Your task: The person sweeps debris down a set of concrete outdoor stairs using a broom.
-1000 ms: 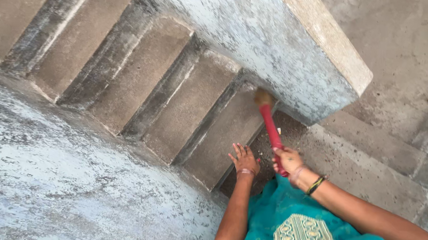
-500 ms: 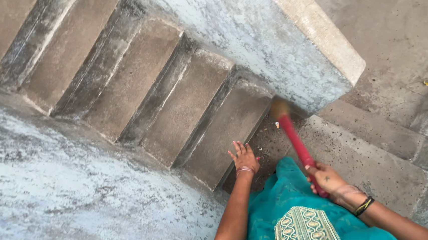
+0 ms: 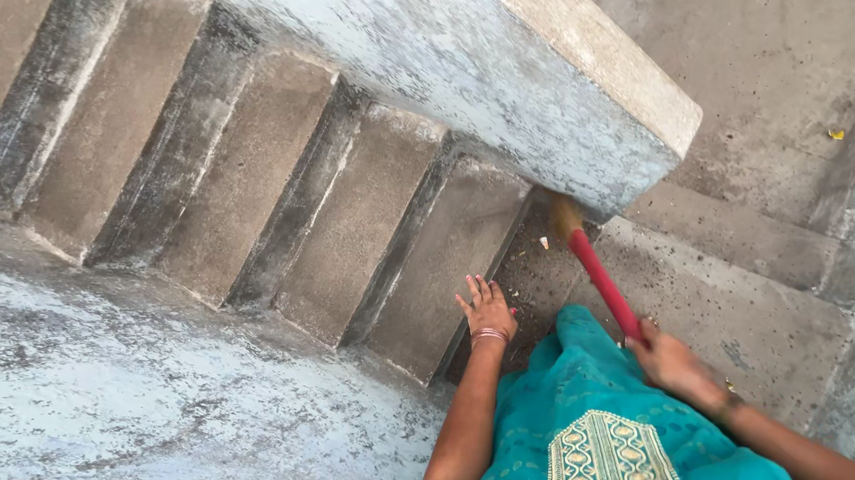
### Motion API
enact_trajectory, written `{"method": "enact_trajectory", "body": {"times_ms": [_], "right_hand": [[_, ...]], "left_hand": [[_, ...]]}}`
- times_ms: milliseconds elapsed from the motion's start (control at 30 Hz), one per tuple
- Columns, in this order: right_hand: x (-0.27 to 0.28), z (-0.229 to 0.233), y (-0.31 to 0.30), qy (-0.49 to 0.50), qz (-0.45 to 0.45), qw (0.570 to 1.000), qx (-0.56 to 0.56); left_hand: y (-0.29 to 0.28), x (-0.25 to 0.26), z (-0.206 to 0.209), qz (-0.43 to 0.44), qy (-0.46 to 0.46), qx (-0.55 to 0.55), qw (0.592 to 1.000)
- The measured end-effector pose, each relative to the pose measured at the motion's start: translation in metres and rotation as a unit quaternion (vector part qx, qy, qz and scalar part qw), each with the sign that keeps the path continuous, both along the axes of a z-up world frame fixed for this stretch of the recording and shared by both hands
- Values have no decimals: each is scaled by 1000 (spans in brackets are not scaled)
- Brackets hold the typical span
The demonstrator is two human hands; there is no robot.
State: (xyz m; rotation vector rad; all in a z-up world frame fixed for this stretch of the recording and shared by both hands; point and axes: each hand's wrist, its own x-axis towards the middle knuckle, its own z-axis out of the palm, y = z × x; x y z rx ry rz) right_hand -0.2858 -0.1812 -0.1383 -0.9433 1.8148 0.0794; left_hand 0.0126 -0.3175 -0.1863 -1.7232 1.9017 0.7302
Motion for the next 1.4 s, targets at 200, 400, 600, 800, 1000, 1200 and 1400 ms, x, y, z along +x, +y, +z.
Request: {"method": "enact_trajectory", "body": {"times_ms": [200,400,600,800,1000,1200,1400], "right_hand": [[3,20,22,-26,303,939,-161],[58,-54,-37,1,400,910,-106],[-4,-39,-35,43,169,983,-55],[-43,34,20,34,203,976,-73],[28,-10,-27,-33,369,928,-43],[10,-35,-33,-19,280,958,-58],[-46,9,18,2,95,992,-81]], "left_hand": [[8,-5,-4,-3,-25,-22,999],[8,-4,-11,-24,-42,-51,998],[23,-2,-2,38,-40,10,998],[33,-1,-5,49,-56,27,997],[30,-6,-22,38,-45,-45,997],[30,-8,-9,58,-38,3,998],[35,-3,-5,55,-42,16,997]]}}
